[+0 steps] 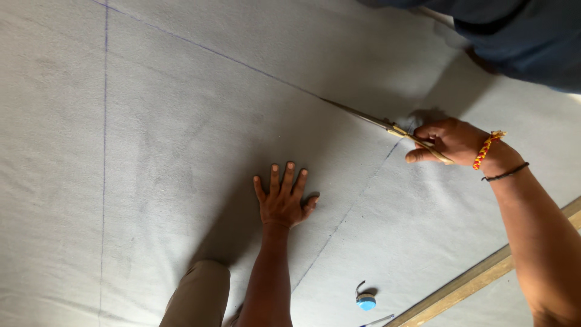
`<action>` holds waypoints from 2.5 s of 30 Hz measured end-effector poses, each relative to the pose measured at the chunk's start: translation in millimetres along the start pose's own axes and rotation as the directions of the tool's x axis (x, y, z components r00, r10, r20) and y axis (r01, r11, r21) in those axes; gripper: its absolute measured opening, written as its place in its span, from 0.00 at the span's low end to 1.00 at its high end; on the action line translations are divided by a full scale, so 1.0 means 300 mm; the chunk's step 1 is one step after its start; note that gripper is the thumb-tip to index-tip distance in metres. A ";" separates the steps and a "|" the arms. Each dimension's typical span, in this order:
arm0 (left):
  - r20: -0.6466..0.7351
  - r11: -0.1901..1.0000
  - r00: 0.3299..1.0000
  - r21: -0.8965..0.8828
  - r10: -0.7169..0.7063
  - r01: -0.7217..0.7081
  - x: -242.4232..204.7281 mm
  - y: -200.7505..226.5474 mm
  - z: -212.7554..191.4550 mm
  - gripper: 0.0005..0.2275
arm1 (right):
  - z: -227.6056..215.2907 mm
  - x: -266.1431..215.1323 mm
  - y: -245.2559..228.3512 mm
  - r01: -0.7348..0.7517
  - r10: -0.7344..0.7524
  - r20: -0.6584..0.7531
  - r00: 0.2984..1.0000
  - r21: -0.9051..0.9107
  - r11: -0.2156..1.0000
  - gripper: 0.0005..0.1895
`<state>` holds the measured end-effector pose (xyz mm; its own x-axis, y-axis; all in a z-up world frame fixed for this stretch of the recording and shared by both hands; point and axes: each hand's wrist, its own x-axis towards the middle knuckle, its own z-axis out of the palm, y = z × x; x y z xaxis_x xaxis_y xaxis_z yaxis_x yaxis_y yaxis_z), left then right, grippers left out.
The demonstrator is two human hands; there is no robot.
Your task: The person uses large shears to cut a large piece of gray fabric along pre-marked lines on a white floor. After cutting, the person folds the cut fabric piece and sets it aside.
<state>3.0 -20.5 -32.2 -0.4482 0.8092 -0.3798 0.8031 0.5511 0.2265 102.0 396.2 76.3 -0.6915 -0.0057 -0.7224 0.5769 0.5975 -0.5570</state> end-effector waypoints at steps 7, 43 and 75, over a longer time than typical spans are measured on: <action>-0.113 0.999 0.993 0.020 0.035 -0.033 0.004 -0.003 -0.013 0.31 | -0.011 0.087 -0.084 -0.047 0.047 0.048 0.998 0.006 0.999 0.23; -0.123 0.998 0.991 -0.041 0.044 -0.050 0.008 0.008 0.009 0.30 | -0.064 0.383 -0.390 0.126 -0.127 0.002 0.992 0.079 0.989 0.28; 0.553 0.939 0.820 -0.339 0.148 0.059 0.049 -0.026 -0.088 0.31 | -0.131 0.628 -0.733 -0.171 0.165 0.097 0.982 0.053 0.984 0.26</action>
<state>-20.2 -7.4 -15.9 -0.0308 0.6324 -0.7741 0.5941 0.6344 0.4946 -172.3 295.1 78.7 -0.5413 0.0153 -0.8407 0.7085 0.5467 -0.4463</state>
